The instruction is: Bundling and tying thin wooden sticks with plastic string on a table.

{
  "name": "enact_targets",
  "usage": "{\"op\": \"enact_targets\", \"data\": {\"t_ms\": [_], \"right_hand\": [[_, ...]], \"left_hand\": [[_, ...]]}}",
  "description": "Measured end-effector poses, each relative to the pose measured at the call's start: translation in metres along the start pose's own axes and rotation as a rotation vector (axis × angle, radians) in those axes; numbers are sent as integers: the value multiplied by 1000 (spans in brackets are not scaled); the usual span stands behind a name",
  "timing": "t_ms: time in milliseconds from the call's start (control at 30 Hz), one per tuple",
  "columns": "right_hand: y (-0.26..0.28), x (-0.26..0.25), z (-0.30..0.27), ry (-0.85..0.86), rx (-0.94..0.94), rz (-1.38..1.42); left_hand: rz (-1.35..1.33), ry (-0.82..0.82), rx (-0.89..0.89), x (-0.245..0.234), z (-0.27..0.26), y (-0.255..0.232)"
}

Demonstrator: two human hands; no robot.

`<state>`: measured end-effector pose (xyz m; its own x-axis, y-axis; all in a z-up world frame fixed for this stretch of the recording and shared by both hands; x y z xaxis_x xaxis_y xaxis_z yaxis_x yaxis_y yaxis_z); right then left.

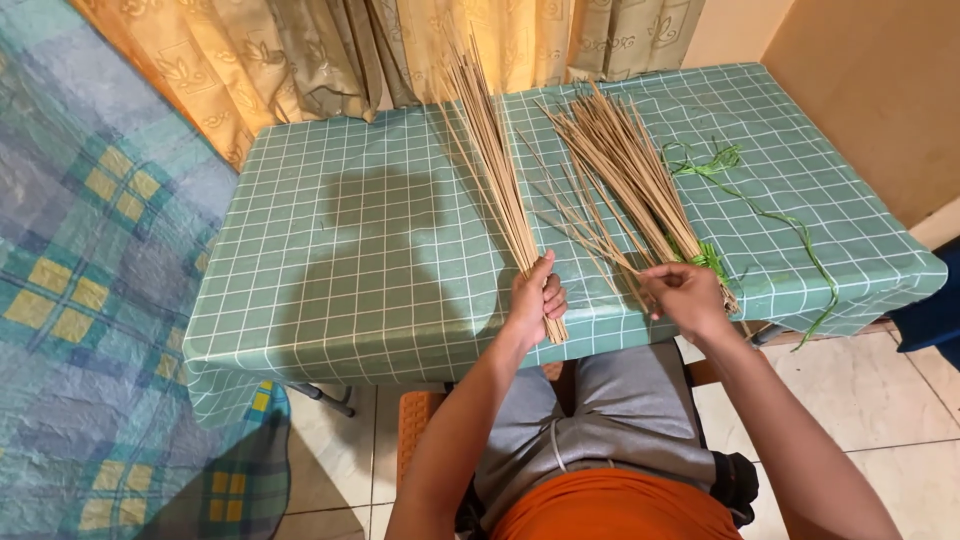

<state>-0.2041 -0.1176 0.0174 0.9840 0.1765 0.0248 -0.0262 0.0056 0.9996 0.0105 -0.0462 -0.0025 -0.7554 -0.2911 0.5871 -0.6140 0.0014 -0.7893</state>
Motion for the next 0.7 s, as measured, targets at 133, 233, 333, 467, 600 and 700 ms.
{"op": "enact_targets", "data": {"t_ms": [133, 233, 333, 467, 600, 700], "right_hand": [[-5, -3, 5, -25, -40, 72], [-19, -11, 18, -14, -209, -13], [-31, -14, 25, -34, -536, -198], [-49, -6, 29, -81, -751, -634], [-36, 7, 15, 13, -757, -645], [-44, 13, 13, 67, -758, -774]], "left_hand": [[0, 1, -7, -3, 3, 6], [-13, 6, 2, -11, 16, 18], [-14, 14, 0, -11, 18, 21], [-14, 15, 5, -10, 19, 18], [-11, 12, 6, -8, 15, 16], [-5, 4, 11, -10, 17, 18]]}}
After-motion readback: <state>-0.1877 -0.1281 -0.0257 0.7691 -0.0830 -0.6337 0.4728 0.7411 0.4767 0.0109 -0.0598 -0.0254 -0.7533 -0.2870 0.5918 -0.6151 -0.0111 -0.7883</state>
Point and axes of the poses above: each hand's wrist, its own z-axis towards the middle knuckle, its own x-axis out of the palm, y = z × x, the point moved 5 cm from there along z, towards the middle knuckle, and after that the axes turned 11 degrees about z, right-handed, at the moved point
